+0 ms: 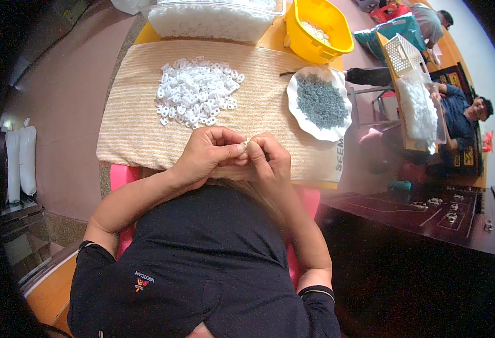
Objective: Assembling small plastic parts by hand on a workbench.
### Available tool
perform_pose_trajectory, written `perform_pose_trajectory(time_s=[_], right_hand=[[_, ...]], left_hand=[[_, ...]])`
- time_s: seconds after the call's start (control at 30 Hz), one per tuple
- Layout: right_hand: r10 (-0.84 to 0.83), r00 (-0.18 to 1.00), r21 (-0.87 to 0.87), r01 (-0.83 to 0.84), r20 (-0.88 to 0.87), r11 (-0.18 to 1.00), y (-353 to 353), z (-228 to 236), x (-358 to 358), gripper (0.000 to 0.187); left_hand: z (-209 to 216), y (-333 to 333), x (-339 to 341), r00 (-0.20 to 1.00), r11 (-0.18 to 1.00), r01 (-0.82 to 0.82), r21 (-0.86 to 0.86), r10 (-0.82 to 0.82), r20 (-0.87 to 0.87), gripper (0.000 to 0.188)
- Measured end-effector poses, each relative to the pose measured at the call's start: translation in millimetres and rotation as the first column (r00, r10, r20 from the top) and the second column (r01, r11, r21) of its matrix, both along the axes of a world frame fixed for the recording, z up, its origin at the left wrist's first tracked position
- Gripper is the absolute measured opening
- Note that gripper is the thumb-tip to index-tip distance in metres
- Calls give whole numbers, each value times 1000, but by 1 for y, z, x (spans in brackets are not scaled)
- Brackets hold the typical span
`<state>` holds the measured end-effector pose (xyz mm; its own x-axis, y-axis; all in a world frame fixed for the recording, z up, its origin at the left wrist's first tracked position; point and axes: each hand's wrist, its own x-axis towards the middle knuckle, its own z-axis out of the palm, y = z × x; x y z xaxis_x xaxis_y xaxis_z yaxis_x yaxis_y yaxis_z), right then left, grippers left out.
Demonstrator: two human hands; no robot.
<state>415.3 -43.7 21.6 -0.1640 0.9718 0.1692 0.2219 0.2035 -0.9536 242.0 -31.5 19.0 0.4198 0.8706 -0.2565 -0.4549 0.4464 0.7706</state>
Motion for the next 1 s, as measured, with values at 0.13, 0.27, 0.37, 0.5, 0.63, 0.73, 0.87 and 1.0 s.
perform_pose_trajectory(time_s=[0.13, 0.27, 0.37, 0.5, 0.63, 0.73, 0.87, 1.0], right_hand=[[5, 1000, 16, -5, 16, 1000, 0, -2, 1, 16], [13, 1000, -1, -13, 1, 1000, -1, 4, 1, 16], [-5, 993, -100, -8, -121, 995, -2, 7, 2, 15], [55, 986, -77, -68, -157, 995, -1, 2, 8, 16], [63, 982, -62, -75, -180, 995, 0, 4, 8, 19], [45, 969, -72, -64, -242, 995, 1, 6, 9, 19], [-19, 963, -143, -20, -269, 990, 6, 11, 12, 19], [-10, 973, -156, -27, -229, 987, 15, 15, 10, 18]], left_hand=[[-2, 0, -1, 1000, 1000, 2, 6, -2, -11, 18], [0, 1, -2, 1000, 1000, 16, 13, -16, 2, 17], [1, 1, -2, 999, 999, 32, 26, -32, 12, 17], [7, 2, -3, 1000, 1000, 6, -20, -5, 30, 17], [8, 3, -5, 998, 1000, 15, -18, -14, 54, 17], [10, 2, -7, 999, 1000, 7, -16, -6, 45, 18], [16, -1, -16, 1000, 999, 6, -38, -6, 23, 19], [16, -6, -34, 999, 996, -46, -78, 44, -31, 18]])
